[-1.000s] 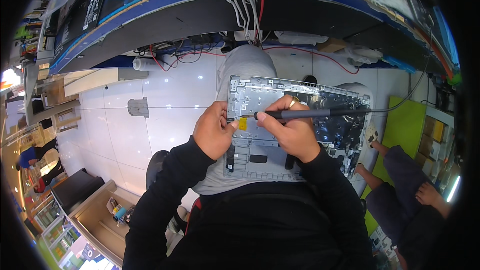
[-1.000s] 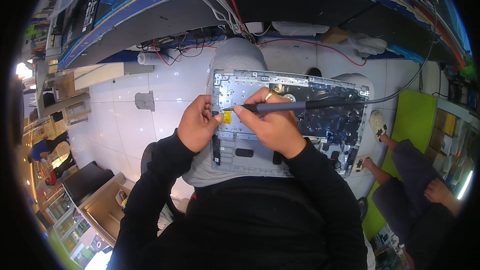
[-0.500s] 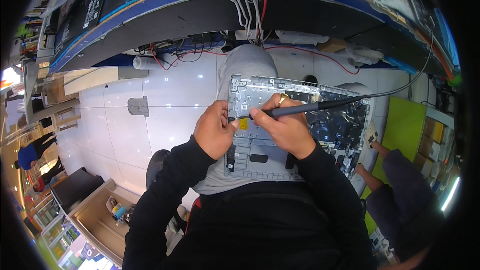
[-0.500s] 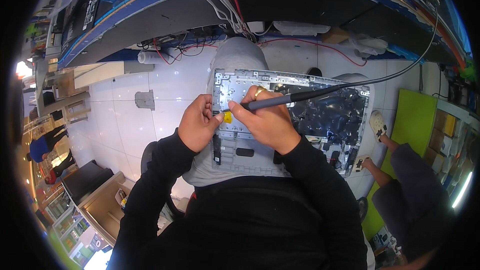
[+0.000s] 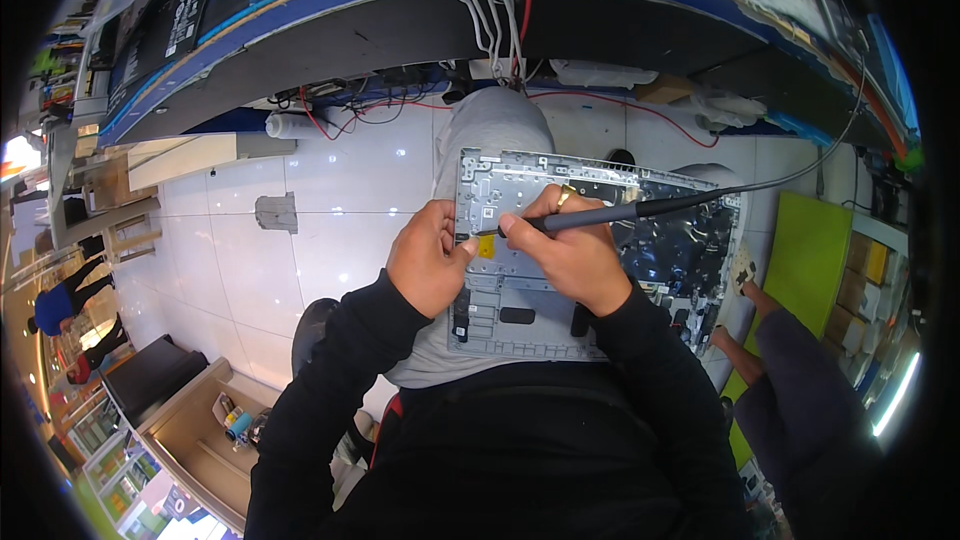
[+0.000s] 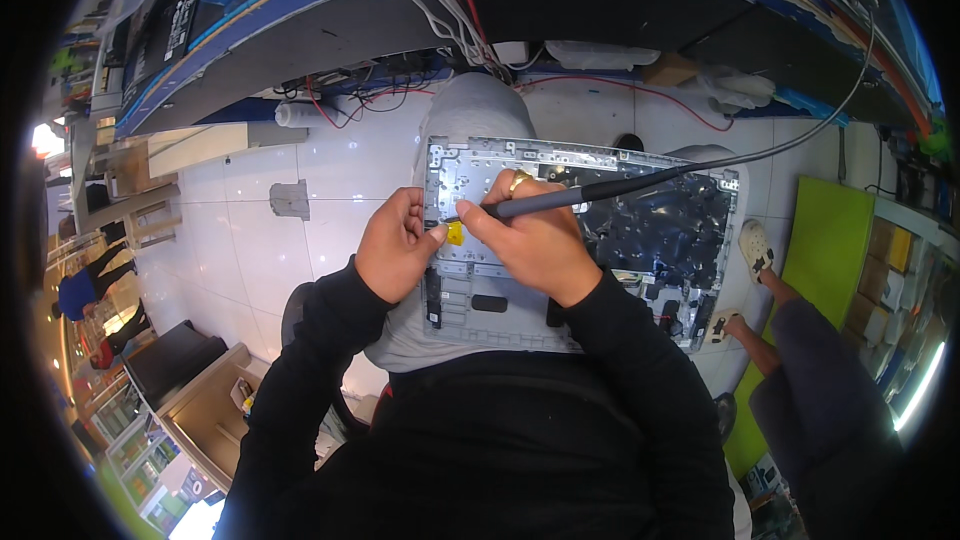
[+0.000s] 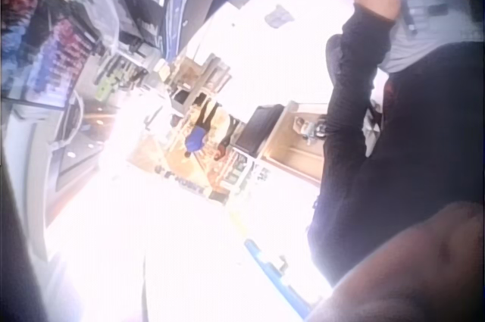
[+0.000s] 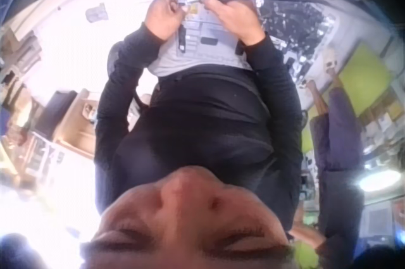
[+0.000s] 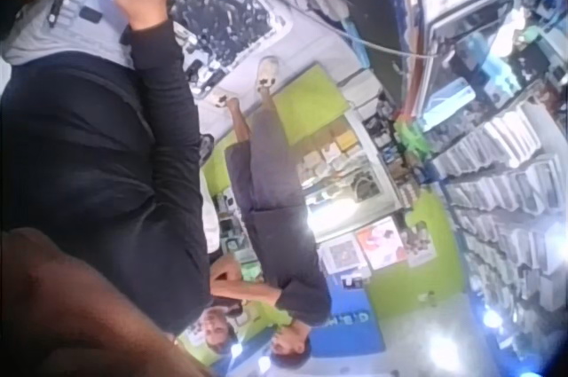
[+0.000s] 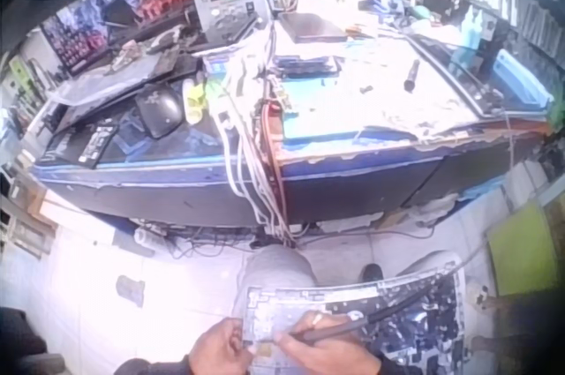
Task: The person uses a soldering iron to melt plastic or solder on the internal chassis of a laptop, then presses parts together by hand.
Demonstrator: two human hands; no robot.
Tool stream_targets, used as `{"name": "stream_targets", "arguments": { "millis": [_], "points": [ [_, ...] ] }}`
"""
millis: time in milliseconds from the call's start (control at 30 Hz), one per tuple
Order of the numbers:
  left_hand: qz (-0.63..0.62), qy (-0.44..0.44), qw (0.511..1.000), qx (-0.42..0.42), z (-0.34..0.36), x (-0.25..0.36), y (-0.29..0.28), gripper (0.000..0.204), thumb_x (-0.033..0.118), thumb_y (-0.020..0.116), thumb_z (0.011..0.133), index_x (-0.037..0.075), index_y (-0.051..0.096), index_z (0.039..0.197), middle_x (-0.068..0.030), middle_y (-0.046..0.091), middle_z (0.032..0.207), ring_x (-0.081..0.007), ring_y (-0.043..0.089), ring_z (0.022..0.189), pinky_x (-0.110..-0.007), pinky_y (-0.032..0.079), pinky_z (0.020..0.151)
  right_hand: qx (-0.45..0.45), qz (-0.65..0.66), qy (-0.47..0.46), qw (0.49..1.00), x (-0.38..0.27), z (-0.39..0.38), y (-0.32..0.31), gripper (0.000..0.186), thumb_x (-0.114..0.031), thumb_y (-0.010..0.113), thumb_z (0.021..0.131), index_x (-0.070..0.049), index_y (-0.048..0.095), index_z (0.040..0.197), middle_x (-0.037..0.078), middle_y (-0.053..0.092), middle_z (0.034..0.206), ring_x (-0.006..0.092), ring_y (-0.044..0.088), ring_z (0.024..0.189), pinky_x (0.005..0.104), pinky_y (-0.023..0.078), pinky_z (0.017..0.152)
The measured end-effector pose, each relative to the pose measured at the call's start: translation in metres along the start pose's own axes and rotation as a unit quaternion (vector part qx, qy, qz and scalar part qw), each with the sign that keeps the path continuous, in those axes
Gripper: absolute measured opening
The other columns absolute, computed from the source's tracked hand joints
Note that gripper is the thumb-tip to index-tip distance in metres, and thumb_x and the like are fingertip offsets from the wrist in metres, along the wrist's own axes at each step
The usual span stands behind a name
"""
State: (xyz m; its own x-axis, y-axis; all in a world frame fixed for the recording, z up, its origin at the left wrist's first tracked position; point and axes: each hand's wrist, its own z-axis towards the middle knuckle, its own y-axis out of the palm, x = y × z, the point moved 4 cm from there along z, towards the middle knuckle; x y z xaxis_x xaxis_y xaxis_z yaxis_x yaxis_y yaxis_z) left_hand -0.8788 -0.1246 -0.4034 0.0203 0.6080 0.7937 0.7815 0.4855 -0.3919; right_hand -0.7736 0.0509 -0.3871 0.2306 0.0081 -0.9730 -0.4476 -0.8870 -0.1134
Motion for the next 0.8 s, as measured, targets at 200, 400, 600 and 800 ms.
{"name": "stream_targets", "arguments": {
  "millis": [200, 400, 600, 800],
  "points": [
    [-0.006, -0.003, 1.0, -0.003, 0.0, -0.007, 0.003, 0.037, 0.003, 0.074, 0.088, -0.006, 0.059, 0.12, -0.0107, 0.062, 0.092, -0.0175, 0.059, 0.076, -0.032, 0.052, 0.073, -0.003, 0.005, 0.012, 1.0, 0.004, -0.002, 0.001, 0.03, -0.021, 0.081, 0.092, -0.001, 0.064, 0.076, 0.006, 0.059, 0.063, 0.0132, 0.054, 0.055, 0.0325, 0.044, 0.054],
    [-0.009, -0.004, 1.0, -0.001, 0.001, -0.004, 0.001, 0.036, 0.003, 0.075, 0.088, -0.006, 0.059, 0.119, -0.0096, 0.061, 0.09, -0.0171, 0.058, 0.074, -0.032, 0.052, 0.073, 0.033, 0.04, 0.048, 0.998, -0.006, -0.004, -0.007, 0.027, -0.018, 0.081, 0.091, -0.002, 0.065, 0.078, 0.007, 0.068, 0.068, 0.0126, 0.064, 0.059, 0.0296, 0.049, 0.056],
    [-0.015, -0.011, 1.0, -0.022, -0.001, 0.009, -0.007, 0.037, -0.004, 0.069, 0.092, -0.007, 0.052, 0.125, 0.0, 0.049, 0.095, -0.0045, 0.043, 0.078, -0.02, 0.044, 0.072, 0.113, 0.079, -0.001, 0.99, -0.031, -0.009, -0.038, 0.021, -0.01, 0.079, 0.093, -0.001, 0.063, 0.083, 0.011, 0.073, 0.074, 0.0147, 0.073, 0.068, 0.0276, 0.055, 0.06],
    [0.001, -0.011, 1.0, -0.029, 0.0, 0.032, -0.014, 0.037, -0.004, 0.07, 0.091, -0.007, 0.052, 0.123, 0.0, 0.047, 0.096, -0.0045, 0.041, 0.077, -0.019, 0.043, 0.072, 0.14, 0.16, 0.025, 0.977, -0.04, -0.017, -0.066, 0.02, -0.003, 0.074, 0.096, 0.0, 0.057, 0.086, 0.012, 0.071, 0.083, 0.0188, 0.074, 0.073, 0.0284, 0.06, 0.067]
  ]
}}
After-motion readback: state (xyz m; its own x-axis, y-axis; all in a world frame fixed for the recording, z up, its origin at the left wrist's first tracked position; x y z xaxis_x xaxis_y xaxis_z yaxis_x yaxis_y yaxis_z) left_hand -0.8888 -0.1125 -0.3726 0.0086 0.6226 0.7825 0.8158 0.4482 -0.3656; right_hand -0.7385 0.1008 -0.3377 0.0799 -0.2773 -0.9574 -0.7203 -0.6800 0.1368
